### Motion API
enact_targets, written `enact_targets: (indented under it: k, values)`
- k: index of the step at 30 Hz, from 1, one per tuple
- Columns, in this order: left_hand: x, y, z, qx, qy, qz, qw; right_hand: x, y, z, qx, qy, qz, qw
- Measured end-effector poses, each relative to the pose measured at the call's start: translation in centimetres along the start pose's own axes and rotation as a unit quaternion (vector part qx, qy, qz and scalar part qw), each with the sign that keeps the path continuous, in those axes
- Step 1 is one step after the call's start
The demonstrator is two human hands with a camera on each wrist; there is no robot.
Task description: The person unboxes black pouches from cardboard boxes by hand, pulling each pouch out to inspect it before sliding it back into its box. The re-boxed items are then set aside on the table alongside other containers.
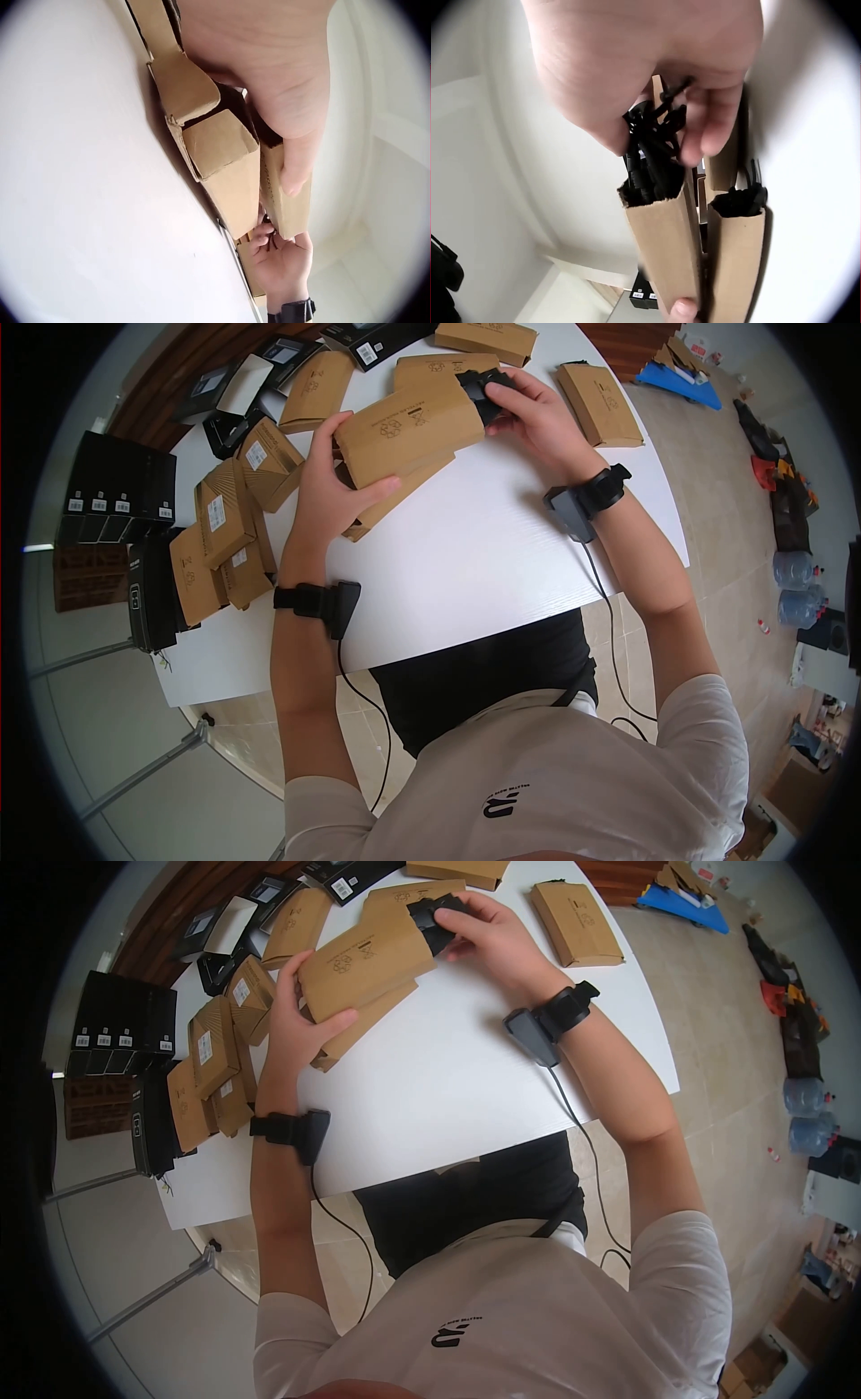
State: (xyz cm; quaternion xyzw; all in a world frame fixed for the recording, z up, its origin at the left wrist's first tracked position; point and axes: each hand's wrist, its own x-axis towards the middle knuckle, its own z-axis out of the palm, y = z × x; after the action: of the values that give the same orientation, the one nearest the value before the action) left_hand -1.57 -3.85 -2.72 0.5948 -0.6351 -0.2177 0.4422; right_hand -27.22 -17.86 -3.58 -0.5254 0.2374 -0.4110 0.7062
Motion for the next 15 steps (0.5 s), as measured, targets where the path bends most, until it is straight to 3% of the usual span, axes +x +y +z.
enact_targets:
  k: [2, 6, 15]
  values:
    - [0.0, 0.3, 0.1, -0.005, -0.002, -0.009, 1.000, -0.1, 0.3, -0.1, -0.168, -0.020, 0.025, 0.985]
    - [0.0, 0.6, 0.1, -0.017, -0.012, -0.043, 0.999, -0.8, 0.6, 0.8, -0.205, -0.067, 0.048, 0.975]
    - [-0.1, 0.6, 0.2, 0.027, -0.031, -0.006, 0.999, -0.9, 1.1, 0.3, -0.112, -0.144, 0.070, 0.981]
